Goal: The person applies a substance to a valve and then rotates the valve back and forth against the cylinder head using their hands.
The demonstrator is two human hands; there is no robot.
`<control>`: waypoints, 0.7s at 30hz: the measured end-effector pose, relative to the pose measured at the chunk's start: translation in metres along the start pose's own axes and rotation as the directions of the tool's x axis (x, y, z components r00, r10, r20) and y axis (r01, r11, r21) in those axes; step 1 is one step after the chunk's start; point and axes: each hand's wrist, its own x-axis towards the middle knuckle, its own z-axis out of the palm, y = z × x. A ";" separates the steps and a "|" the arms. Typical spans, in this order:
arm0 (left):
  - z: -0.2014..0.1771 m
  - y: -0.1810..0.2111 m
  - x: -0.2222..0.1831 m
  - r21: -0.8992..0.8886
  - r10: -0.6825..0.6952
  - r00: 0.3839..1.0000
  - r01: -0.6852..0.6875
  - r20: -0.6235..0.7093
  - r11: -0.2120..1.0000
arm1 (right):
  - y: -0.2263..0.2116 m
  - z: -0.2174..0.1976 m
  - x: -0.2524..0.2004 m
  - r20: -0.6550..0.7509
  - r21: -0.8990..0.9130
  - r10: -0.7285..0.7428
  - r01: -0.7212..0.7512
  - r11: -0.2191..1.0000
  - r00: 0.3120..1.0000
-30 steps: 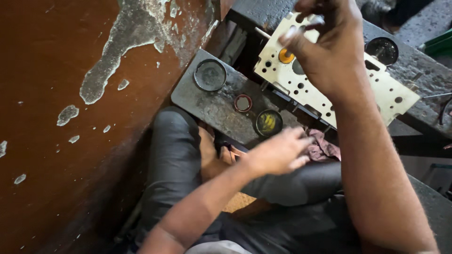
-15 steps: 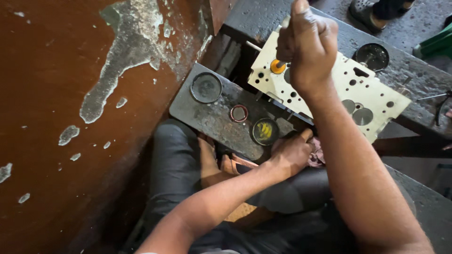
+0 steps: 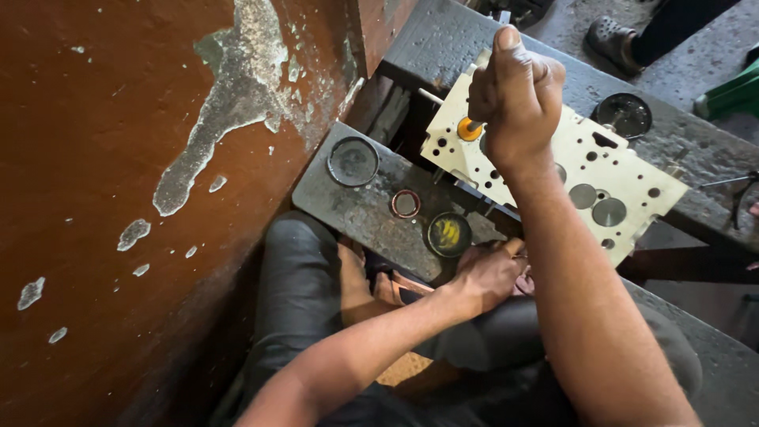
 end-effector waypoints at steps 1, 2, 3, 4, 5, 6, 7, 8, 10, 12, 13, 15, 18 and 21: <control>0.005 -0.003 -0.001 0.000 0.002 0.999 -0.002 -0.047 1.000 | 0.000 0.000 -0.001 0.017 -0.017 0.002 -0.002 1.000 1.000; 0.011 -0.006 0.000 0.002 0.009 0.996 -0.009 -0.093 1.000 | 0.000 0.000 0.000 0.031 -0.037 0.002 0.000 0.999 1.000; 0.016 -0.007 0.003 0.035 0.012 0.999 -0.010 -0.039 0.999 | 0.000 0.001 0.001 0.048 -0.052 -0.015 0.018 0.998 0.999; 0.020 -0.006 0.010 0.069 0.014 1.000 -0.015 0.015 0.997 | 0.000 0.002 0.003 0.067 -0.069 -0.033 0.038 0.997 0.997; 0.019 -0.006 0.013 0.102 0.016 0.998 -0.023 0.068 0.994 | 0.000 0.003 0.004 0.085 -0.085 -0.051 0.058 0.995 0.995; 0.013 -0.003 0.013 0.020 -0.060 0.997 0.059 0.043 0.998 | -0.001 0.005 0.004 0.081 -0.107 -0.021 0.029 0.994 0.996; 0.003 0.002 0.011 -0.065 -0.136 0.990 0.137 0.023 0.988 | -0.002 0.007 0.003 0.077 -0.129 0.009 0.001 0.992 0.997; -0.013 0.009 0.006 -0.149 -0.213 0.977 0.212 0.008 0.966 | -0.002 0.008 0.002 0.074 -0.150 0.039 -0.027 0.988 0.996; -0.054 0.023 -0.020 -0.172 -0.093 0.990 0.074 -0.107 0.982 | -0.005 -0.003 0.006 0.239 -0.215 -0.049 0.102 0.971 0.970; -0.099 0.037 -0.040 -0.208 -0.098 0.918 0.017 -0.384 0.978 | 0.004 -0.020 0.014 0.252 -0.245 -0.116 0.179 0.953 0.961; -0.119 0.040 -0.043 -0.239 -0.159 0.799 0.019 -0.580 0.971 | 0.010 -0.035 0.028 0.180 -0.249 -0.146 0.188 0.950 0.973; -0.156 0.031 -0.048 -0.260 -0.107 0.634 -0.154 -0.766 0.953 | 0.021 -0.064 0.051 0.027 -0.262 -0.192 0.192 0.946 0.981; -0.207 -0.006 0.070 -0.688 -0.008 0.780 -0.547 -0.626 0.477 | 0.048 -0.049 0.031 -0.131 -0.571 -0.260 0.141 0.808 0.957; -0.225 -0.007 0.097 -0.798 0.040 0.855 -0.499 -0.518 0.337 | 0.055 0.030 -0.047 -0.232 -0.342 0.039 -0.119 0.932 0.972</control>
